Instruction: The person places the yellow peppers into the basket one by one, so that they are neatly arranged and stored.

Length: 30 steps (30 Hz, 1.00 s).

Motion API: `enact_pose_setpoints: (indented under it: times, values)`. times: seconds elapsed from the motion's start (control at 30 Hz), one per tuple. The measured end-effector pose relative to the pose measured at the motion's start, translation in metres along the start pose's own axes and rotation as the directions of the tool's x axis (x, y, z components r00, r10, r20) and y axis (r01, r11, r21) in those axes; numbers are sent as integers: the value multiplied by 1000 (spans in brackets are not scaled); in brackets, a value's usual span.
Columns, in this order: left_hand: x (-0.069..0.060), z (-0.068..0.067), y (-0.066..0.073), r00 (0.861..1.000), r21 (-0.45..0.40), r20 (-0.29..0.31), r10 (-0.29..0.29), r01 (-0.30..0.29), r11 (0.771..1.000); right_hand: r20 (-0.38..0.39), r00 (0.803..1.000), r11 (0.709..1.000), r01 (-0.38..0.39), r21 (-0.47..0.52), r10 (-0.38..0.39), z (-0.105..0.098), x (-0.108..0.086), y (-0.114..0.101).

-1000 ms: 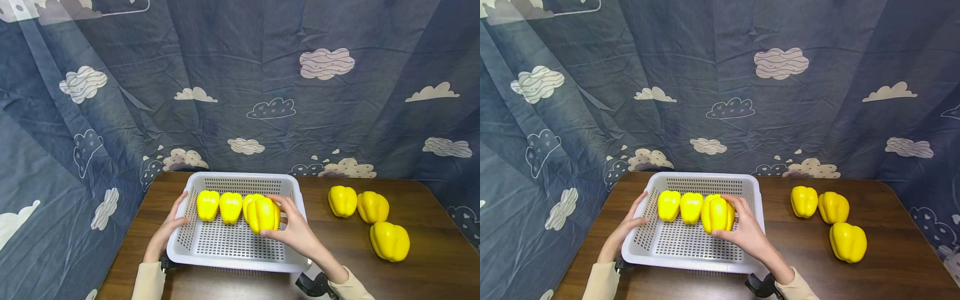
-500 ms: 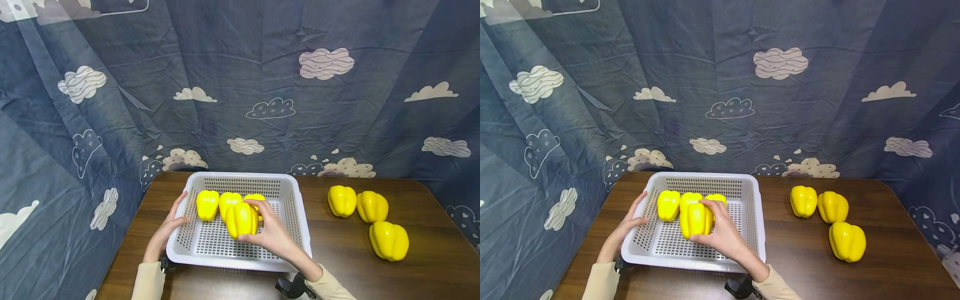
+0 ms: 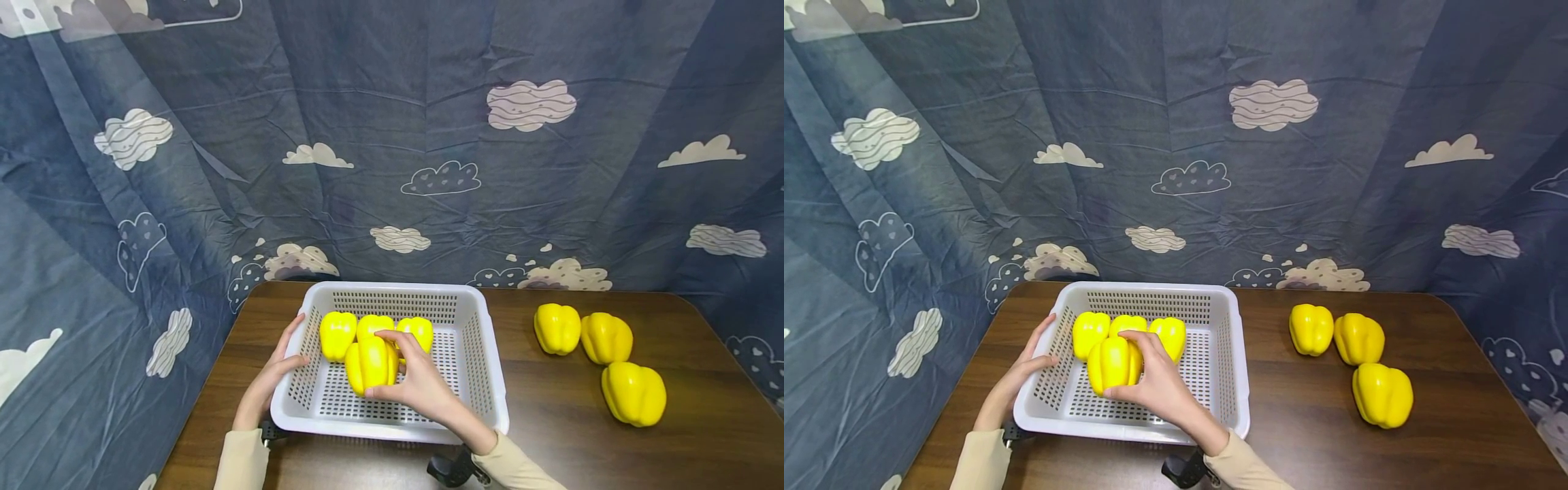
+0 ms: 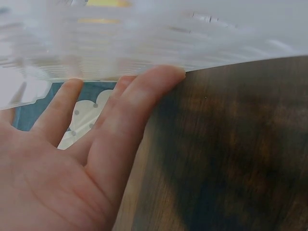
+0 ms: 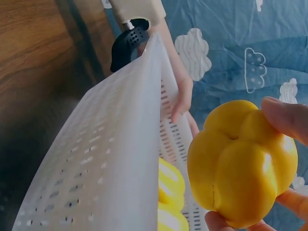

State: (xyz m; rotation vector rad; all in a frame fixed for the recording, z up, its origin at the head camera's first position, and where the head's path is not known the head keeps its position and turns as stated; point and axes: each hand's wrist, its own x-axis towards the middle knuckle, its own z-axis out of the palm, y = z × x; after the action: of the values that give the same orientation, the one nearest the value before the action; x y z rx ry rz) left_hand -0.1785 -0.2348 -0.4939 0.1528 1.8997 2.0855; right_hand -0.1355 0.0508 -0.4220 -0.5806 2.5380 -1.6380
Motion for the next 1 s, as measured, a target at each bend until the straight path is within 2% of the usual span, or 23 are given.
enact_pose_setpoints:
  times: [0.4,0.7,1.0]
  values:
    - [0,0,0,1000,10,-1,-1,1,1000,18,1000,1000,-14,-19,14,21,8,0]
    - [1,-1,0,1000,23,-4,-1,1,1000,20,1000,997,-9,-81,11,36,12,3]
    - [1,-1,-1,1000,15,-4,-5,5,1000,47,998,994,-43,-95,48,51,16,4]
